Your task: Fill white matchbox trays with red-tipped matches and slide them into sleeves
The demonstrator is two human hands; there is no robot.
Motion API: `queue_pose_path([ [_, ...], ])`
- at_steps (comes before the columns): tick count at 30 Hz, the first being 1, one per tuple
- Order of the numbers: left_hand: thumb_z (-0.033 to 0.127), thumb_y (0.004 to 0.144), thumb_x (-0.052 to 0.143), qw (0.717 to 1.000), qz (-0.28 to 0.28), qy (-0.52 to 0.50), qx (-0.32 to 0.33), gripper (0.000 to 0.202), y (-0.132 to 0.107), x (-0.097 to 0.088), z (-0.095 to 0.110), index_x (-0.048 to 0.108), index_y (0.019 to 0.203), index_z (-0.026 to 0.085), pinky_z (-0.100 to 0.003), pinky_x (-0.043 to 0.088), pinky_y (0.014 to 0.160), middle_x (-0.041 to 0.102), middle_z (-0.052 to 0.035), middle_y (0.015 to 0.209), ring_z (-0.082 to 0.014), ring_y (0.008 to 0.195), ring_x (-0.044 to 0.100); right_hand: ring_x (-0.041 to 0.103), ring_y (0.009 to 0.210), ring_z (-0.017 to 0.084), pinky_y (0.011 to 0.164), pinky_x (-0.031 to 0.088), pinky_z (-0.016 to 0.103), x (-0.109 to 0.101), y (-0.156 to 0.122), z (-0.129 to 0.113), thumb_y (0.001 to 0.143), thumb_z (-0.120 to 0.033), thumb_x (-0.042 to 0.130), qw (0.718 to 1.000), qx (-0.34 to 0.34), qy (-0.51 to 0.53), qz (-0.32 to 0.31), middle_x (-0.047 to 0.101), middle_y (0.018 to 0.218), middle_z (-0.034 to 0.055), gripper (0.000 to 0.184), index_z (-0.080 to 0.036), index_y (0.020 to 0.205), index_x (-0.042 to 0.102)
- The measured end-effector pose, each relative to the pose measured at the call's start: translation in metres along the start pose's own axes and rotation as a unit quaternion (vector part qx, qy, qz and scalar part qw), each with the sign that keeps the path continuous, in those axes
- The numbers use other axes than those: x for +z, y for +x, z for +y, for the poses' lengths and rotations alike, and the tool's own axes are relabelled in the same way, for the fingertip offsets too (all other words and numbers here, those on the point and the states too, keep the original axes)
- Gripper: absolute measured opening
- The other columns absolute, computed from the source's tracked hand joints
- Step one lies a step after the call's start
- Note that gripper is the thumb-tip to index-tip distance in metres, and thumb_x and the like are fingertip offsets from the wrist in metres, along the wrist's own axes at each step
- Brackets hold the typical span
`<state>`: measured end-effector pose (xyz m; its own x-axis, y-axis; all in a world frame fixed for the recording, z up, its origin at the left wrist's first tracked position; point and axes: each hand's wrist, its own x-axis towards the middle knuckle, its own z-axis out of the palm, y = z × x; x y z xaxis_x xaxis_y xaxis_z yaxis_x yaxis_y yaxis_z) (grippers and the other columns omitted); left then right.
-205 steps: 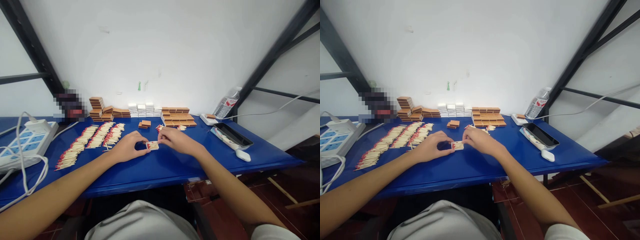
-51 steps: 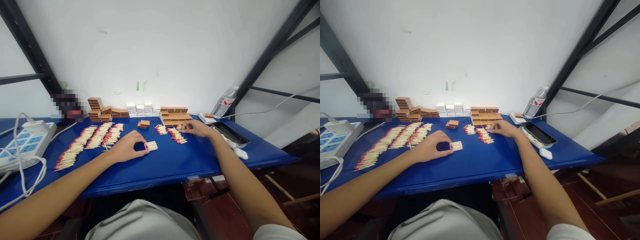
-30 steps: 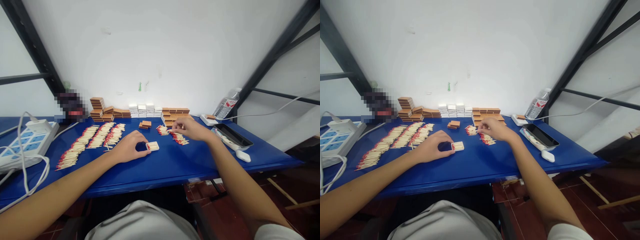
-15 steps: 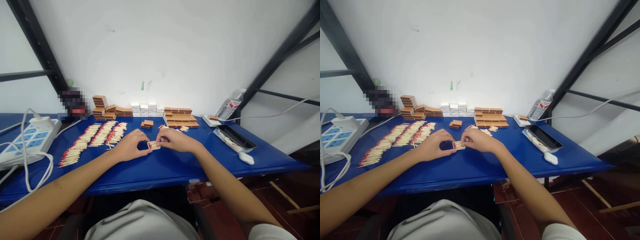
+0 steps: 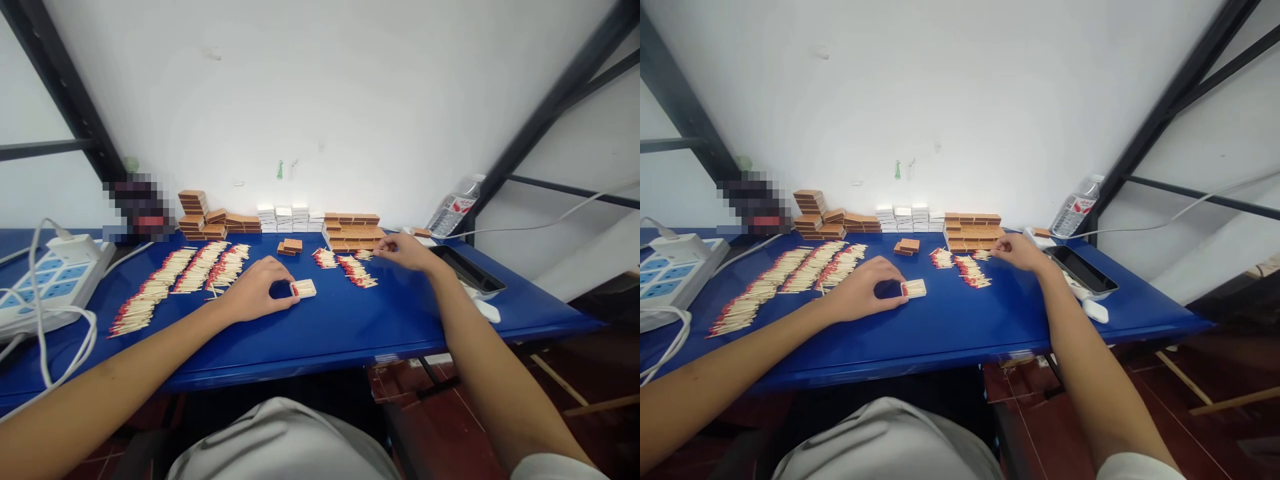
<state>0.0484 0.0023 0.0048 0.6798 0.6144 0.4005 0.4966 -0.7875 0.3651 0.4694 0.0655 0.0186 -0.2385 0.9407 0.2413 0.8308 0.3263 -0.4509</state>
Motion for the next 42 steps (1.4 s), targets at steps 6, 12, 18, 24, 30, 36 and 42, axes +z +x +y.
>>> queue_pose_path([
  [6,0.045,0.089,0.077,1.000,0.010,0.003,0.003,0.025,0.000,0.000,-0.001,0.078,0.103,0.025,-0.044,0.052,0.099,0.076,-0.0062,0.108,-0.0274,0.108,0.064,0.055,0.067,0.019,0.064,0.041,0.032,0.011,0.001,0.007,0.078,-0.063,0.073,0.999,0.004,0.006,-0.042,0.068,0.073,0.0054,0.046,-0.018,0.088,0.075],
  [12,0.045,0.090,0.077,1.000,0.008,0.005,0.003,0.026,-0.001,0.000,-0.001,0.078,0.105,0.024,-0.043,0.051,0.099,0.076,-0.0061,0.109,-0.0275,0.109,0.064,0.054,0.066,0.018,0.063,0.039,0.031,0.014,0.000,0.008,0.078,-0.068,0.068,0.997,0.025,0.005,-0.075,0.066,0.072,0.0044,0.049,-0.019,0.084,0.070],
  [18,0.046,0.089,0.078,1.000,0.008,0.006,0.002,0.026,-0.001,0.001,-0.001,0.078,0.104,0.025,-0.043,0.051,0.099,0.076,-0.0054,0.108,-0.0274,0.109,0.064,0.056,0.068,0.020,0.064,0.041,0.033,0.015,-0.003,0.004,0.082,-0.067,0.065,0.997,0.029,0.011,-0.075,0.066,0.075,0.0057,0.049,-0.019,0.084,0.067],
  [24,0.045,0.090,0.077,1.000,0.008,0.002,0.006,0.025,-0.001,0.001,-0.002,0.078,0.105,0.024,-0.042,0.052,0.099,0.075,-0.0054,0.109,-0.0265,0.109,0.064,0.057,0.068,0.020,0.062,0.040,0.031,0.020,-0.002,-0.005,0.081,-0.066,0.069,0.995,0.009,0.012,-0.097,0.069,0.073,0.0063,0.047,-0.019,0.080,0.068],
  [30,0.045,0.089,0.078,1.000,0.008,-0.003,0.004,0.025,-0.001,0.001,-0.002,0.078,0.104,0.025,-0.042,0.052,0.098,0.075,-0.0052,0.108,-0.0268,0.109,0.063,0.054,0.065,0.018,0.060,0.038,0.030,0.020,-0.003,-0.002,0.083,-0.057,0.066,0.996,0.017,-0.019,-0.080,0.066,0.071,0.0052,0.039,-0.019,0.082,0.067],
  [36,0.043,0.089,0.078,1.000,0.007,-0.003,0.004,0.023,-0.001,0.001,0.000,0.078,0.104,0.025,-0.043,0.052,0.097,0.076,-0.0050,0.107,-0.0270,0.108,0.064,0.053,0.065,0.018,0.060,0.037,0.030,0.022,-0.002,-0.001,0.083,-0.055,0.066,0.998,0.012,-0.022,-0.066,0.065,0.072,0.0038,0.037,-0.018,0.087,0.067],
  [42,0.044,0.090,0.078,1.000,0.007,-0.007,0.008,0.024,-0.001,0.001,0.001,0.078,0.104,0.025,-0.043,0.052,0.097,0.076,-0.0052,0.107,-0.0269,0.107,0.064,0.054,0.066,0.019,0.062,0.037,0.031,0.016,-0.005,-0.010,0.086,-0.058,0.066,0.998,0.025,-0.019,-0.055,0.065,0.071,0.0041,0.039,-0.019,0.080,0.066],
])
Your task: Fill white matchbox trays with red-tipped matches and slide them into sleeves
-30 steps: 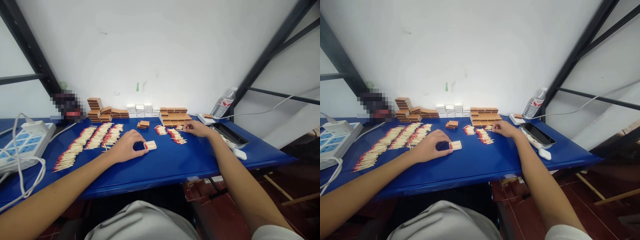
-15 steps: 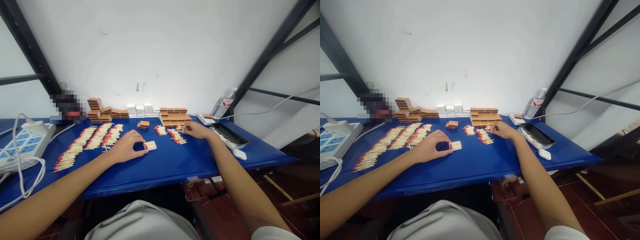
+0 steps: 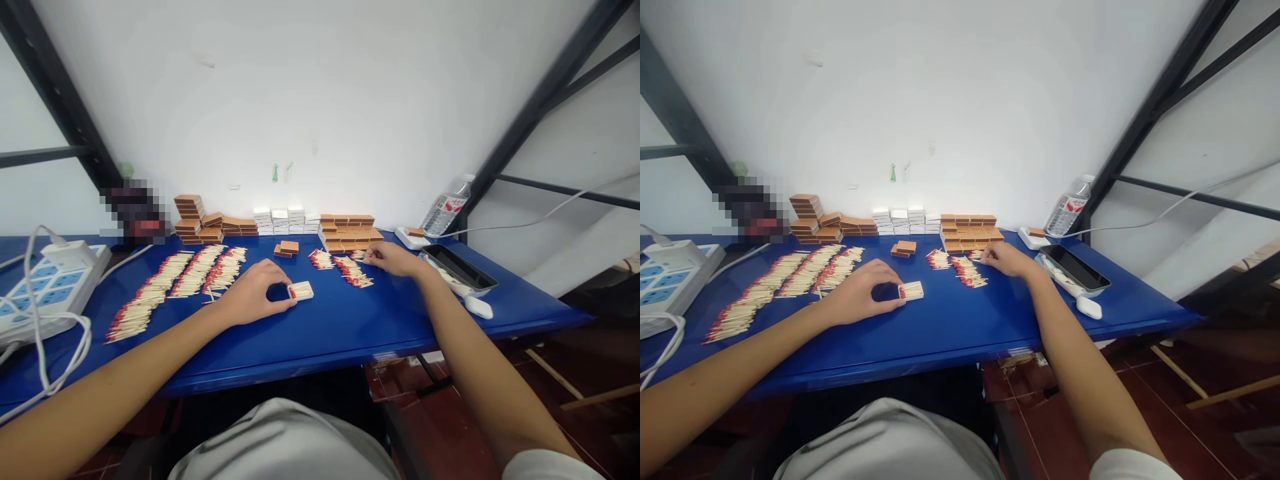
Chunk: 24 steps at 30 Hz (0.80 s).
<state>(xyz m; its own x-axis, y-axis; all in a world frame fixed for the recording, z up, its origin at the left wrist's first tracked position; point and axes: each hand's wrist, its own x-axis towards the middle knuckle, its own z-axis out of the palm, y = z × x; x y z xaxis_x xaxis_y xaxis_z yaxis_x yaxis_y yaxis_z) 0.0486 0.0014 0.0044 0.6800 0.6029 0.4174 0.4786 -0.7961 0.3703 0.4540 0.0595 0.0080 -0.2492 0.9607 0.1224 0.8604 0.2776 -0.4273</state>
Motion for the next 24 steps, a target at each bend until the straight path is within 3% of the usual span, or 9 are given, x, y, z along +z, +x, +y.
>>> queue_pose_path([
  [4,0.043,0.090,0.078,1.000,0.012,0.003,0.002,0.023,0.001,0.001,-0.001,0.078,0.103,0.025,-0.043,0.052,0.096,0.076,-0.0051,0.105,-0.0263,0.105,0.064,0.058,0.074,0.021,0.068,0.042,0.032,-0.001,-0.004,-0.042,0.092,-0.058,0.062,0.995,-0.063,0.059,0.050,0.070,0.083,0.0064,0.040,-0.020,0.086,0.068],
  [9,0.044,0.089,0.078,1.000,0.018,0.006,-0.001,0.024,0.001,0.002,-0.003,0.077,0.103,0.024,-0.042,0.053,0.095,0.076,-0.0048,0.105,-0.0257,0.104,0.064,0.059,0.081,0.019,0.072,0.042,0.030,0.014,-0.015,-0.127,0.098,-0.033,0.061,0.979,-0.189,0.050,-0.056,0.068,0.090,0.0053,0.017,-0.019,0.092,0.069],
  [12,0.044,0.089,0.078,1.000,0.023,0.010,-0.003,0.025,0.001,0.001,-0.004,0.077,0.103,0.023,-0.042,0.053,0.095,0.076,-0.0050,0.105,-0.0255,0.104,0.064,0.057,0.082,0.018,0.072,0.041,0.029,0.027,-0.019,-0.155,0.096,-0.016,0.059,0.971,-0.223,0.003,-0.089,0.066,0.096,0.0059,0.010,-0.018,0.092,0.068],
  [15,0.044,0.089,0.078,1.000,0.021,0.007,-0.002,0.024,0.000,0.001,-0.004,0.077,0.102,0.024,-0.042,0.053,0.094,0.076,-0.0050,0.104,-0.0258,0.103,0.064,0.055,0.079,0.017,0.070,0.039,0.029,0.038,-0.018,-0.162,0.094,-0.010,0.058,0.972,-0.214,-0.022,-0.093,0.065,0.099,0.0063,0.012,-0.018,0.091,0.067],
  [19,0.044,0.089,0.078,1.000,0.015,0.004,-0.002,0.023,0.000,0.001,-0.003,0.077,0.102,0.025,-0.043,0.053,0.094,0.076,-0.0050,0.104,-0.0265,0.103,0.064,0.054,0.079,0.018,0.069,0.039,0.030,0.046,-0.015,-0.160,0.097,-0.021,0.062,0.974,-0.217,-0.007,-0.071,0.063,0.093,0.0057,0.010,-0.020,0.088,0.068],
  [22,0.044,0.089,0.077,1.000,0.017,0.003,-0.001,0.023,0.000,0.001,-0.004,0.077,0.102,0.025,-0.043,0.053,0.094,0.076,-0.0050,0.104,-0.0267,0.103,0.064,0.056,0.080,0.020,0.071,0.041,0.031,0.036,-0.011,-0.150,0.098,-0.034,0.065,0.971,-0.232,0.034,-0.039,0.065,0.088,0.0055,0.018,-0.020,0.087,0.070],
  [24,0.044,0.090,0.077,1.000,0.017,0.002,0.001,0.022,0.000,0.001,-0.003,0.077,0.103,0.025,-0.043,0.053,0.095,0.076,-0.0051,0.104,-0.0266,0.104,0.065,0.058,0.078,0.020,0.071,0.042,0.032,0.022,-0.004,-0.131,0.098,-0.041,0.064,0.976,-0.208,0.057,0.005,0.069,0.087,0.0062,0.024,-0.020,0.088,0.071],
])
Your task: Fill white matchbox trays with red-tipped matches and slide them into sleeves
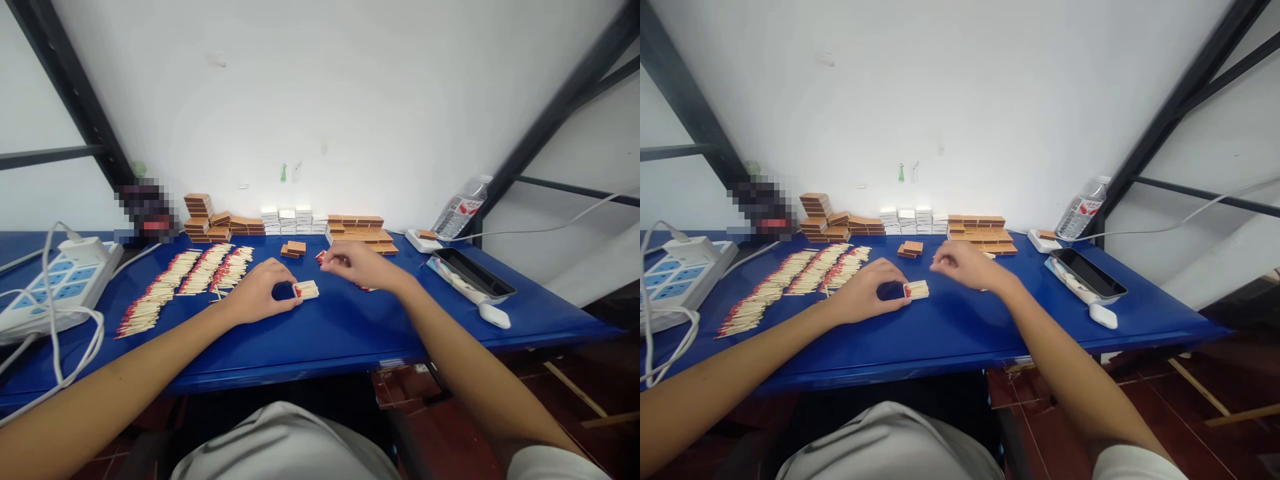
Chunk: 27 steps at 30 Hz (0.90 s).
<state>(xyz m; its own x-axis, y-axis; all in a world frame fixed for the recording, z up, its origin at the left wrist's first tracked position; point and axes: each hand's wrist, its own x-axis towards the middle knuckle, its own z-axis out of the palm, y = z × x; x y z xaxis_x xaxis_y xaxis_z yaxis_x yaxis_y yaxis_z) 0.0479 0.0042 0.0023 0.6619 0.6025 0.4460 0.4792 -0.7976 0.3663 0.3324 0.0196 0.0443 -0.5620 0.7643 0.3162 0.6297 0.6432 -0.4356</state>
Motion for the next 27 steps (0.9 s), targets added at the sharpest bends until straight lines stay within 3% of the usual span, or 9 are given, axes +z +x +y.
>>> queue_pose_path([
  [5,0.045,0.091,0.077,1.000,-0.004,-0.004,0.001,0.025,0.000,-0.002,0.001,0.079,0.107,0.025,-0.042,0.053,0.096,0.076,-0.0057,0.106,-0.0265,0.105,0.065,0.055,0.070,0.020,0.065,0.038,0.032,-0.046,-0.017,0.084,0.091,-0.053,0.064,0.982,0.131,-0.078,0.114,0.068,0.077,0.0067,0.036,-0.018,0.085,0.074],
  [9,0.046,0.092,0.076,1.000,-0.010,0.000,0.001,0.027,0.000,-0.002,0.002,0.080,0.108,0.026,-0.042,0.053,0.096,0.076,-0.0062,0.106,-0.0263,0.105,0.064,0.053,0.067,0.019,0.063,0.038,0.031,-0.055,-0.037,0.129,0.081,-0.062,0.070,0.981,0.175,-0.064,0.057,0.068,0.070,0.0058,0.046,-0.017,0.083,0.079],
  [19,0.048,0.091,0.075,1.000,-0.009,-0.001,-0.001,0.029,-0.001,-0.001,0.001,0.079,0.108,0.025,-0.043,0.055,0.095,0.076,-0.0066,0.108,-0.0268,0.106,0.065,0.046,0.060,0.015,0.057,0.031,0.030,-0.039,-0.035,0.130,0.073,-0.070,0.074,0.981,0.191,-0.025,-0.015,0.059,0.062,0.0015,0.053,-0.017,0.079,0.077],
  [27,0.048,0.091,0.075,1.000,-0.003,-0.006,0.005,0.028,0.000,-0.001,0.001,0.080,0.106,0.025,-0.043,0.055,0.094,0.076,-0.0070,0.106,-0.0271,0.105,0.065,0.047,0.063,0.016,0.059,0.035,0.030,-0.046,-0.043,0.129,0.077,-0.069,0.071,0.974,0.217,-0.045,-0.044,0.060,0.066,0.0020,0.052,-0.017,0.084,0.073],
])
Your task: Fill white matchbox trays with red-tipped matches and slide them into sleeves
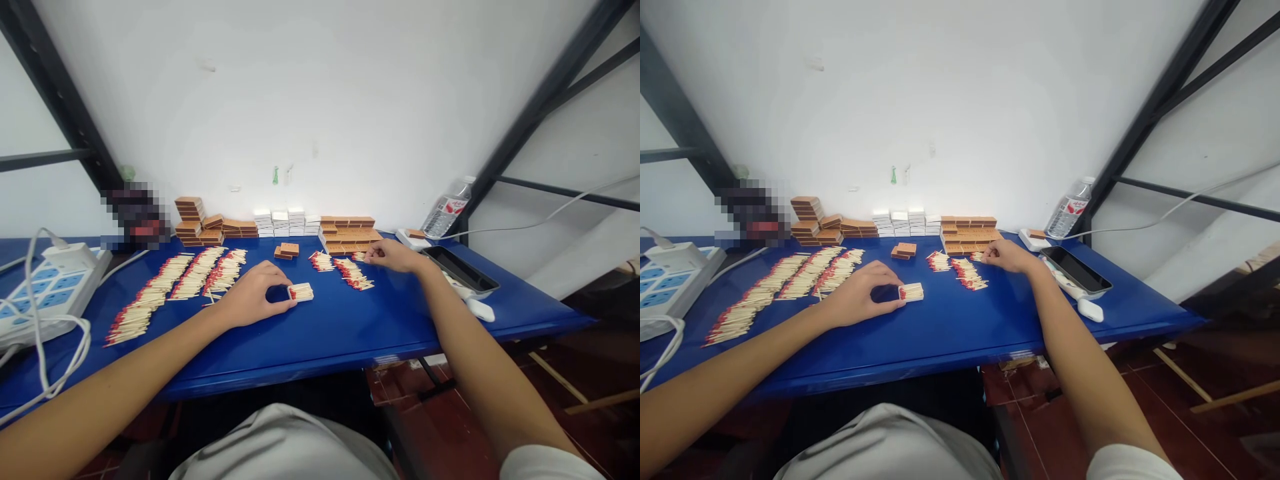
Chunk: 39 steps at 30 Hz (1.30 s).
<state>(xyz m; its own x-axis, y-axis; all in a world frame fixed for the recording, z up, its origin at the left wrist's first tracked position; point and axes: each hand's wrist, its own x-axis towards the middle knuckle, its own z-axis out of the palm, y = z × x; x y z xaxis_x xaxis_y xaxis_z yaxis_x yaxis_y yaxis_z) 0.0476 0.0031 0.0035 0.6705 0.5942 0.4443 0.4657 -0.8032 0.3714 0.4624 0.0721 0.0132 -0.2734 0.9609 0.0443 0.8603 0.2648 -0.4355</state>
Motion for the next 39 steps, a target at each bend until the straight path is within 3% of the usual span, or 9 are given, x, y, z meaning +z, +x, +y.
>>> queue_pose_path([
  [6,0.047,0.091,0.075,1.000,-0.004,0.000,0.000,0.027,0.000,0.001,-0.001,0.079,0.106,0.025,-0.042,0.055,0.094,0.076,-0.0059,0.107,-0.0262,0.106,0.065,0.051,0.066,0.018,0.061,0.037,0.031,0.000,-0.008,-0.023,0.083,-0.064,0.071,0.999,-0.033,0.014,0.021,0.066,0.071,0.0053,0.045,-0.019,0.083,0.071],
  [11,0.050,0.091,0.074,1.000,0.000,-0.005,-0.004,0.029,0.001,0.001,0.000,0.079,0.106,0.025,-0.044,0.055,0.095,0.076,-0.0070,0.106,-0.0273,0.105,0.065,0.059,0.073,0.019,0.067,0.044,0.031,0.020,-0.008,-0.081,0.088,-0.057,0.068,0.989,-0.113,0.096,-0.006,0.071,0.081,0.0056,0.038,-0.019,0.090,0.072],
  [14,0.048,0.091,0.076,1.000,0.005,-0.001,-0.004,0.027,0.001,0.002,-0.001,0.079,0.106,0.025,-0.044,0.054,0.095,0.076,-0.0065,0.105,-0.0269,0.105,0.064,0.057,0.071,0.017,0.065,0.042,0.029,0.036,-0.011,-0.118,0.091,-0.046,0.069,0.979,-0.184,0.089,-0.026,0.068,0.079,0.0035,0.027,-0.019,0.089,0.073],
  [17,0.045,0.089,0.078,1.000,0.009,0.004,-0.007,0.025,0.001,0.002,-0.002,0.079,0.105,0.026,-0.043,0.054,0.095,0.076,-0.0060,0.105,-0.0270,0.106,0.063,0.055,0.069,0.016,0.064,0.039,0.029,0.047,-0.014,-0.144,0.092,-0.034,0.068,0.975,-0.211,0.057,-0.043,0.064,0.076,0.0018,0.015,-0.020,0.088,0.074],
  [24,0.045,0.089,0.078,1.000,0.005,0.000,-0.010,0.024,0.001,0.002,-0.001,0.079,0.103,0.026,-0.041,0.053,0.095,0.075,-0.0051,0.104,-0.0259,0.105,0.063,0.053,0.074,0.017,0.069,0.038,0.030,0.056,-0.014,-0.163,0.090,-0.016,0.065,0.971,-0.237,-0.003,-0.018,0.060,0.078,0.0019,0.010,-0.019,0.085,0.074],
  [30,0.044,0.090,0.078,1.000,0.003,0.004,-0.005,0.023,0.001,0.002,-0.002,0.079,0.104,0.025,-0.042,0.053,0.096,0.076,-0.0054,0.105,-0.0262,0.105,0.063,0.055,0.077,0.018,0.071,0.039,0.030,0.048,-0.010,-0.147,0.095,-0.032,0.066,0.970,-0.242,0.033,0.007,0.063,0.083,0.0038,0.016,-0.020,0.089,0.074],
  [36,0.044,0.090,0.077,1.000,-0.002,0.006,-0.011,0.024,0.000,0.001,-0.002,0.079,0.105,0.025,-0.042,0.053,0.097,0.076,-0.0056,0.106,-0.0266,0.107,0.064,0.052,0.066,0.017,0.063,0.036,0.031,0.002,0.003,-0.062,0.092,-0.050,0.065,0.991,-0.094,0.010,0.099,0.064,0.072,0.0040,0.035,-0.018,0.083,0.073],
  [39,0.045,0.090,0.077,1.000,-0.006,0.008,-0.015,0.024,0.000,0.001,-0.003,0.079,0.104,0.025,-0.041,0.053,0.096,0.076,-0.0054,0.106,-0.0264,0.107,0.064,0.049,0.063,0.016,0.061,0.035,0.031,-0.009,0.005,-0.022,0.085,-0.057,0.068,0.995,-0.042,-0.012,0.091,0.062,0.067,0.0040,0.041,-0.017,0.079,0.074],
])
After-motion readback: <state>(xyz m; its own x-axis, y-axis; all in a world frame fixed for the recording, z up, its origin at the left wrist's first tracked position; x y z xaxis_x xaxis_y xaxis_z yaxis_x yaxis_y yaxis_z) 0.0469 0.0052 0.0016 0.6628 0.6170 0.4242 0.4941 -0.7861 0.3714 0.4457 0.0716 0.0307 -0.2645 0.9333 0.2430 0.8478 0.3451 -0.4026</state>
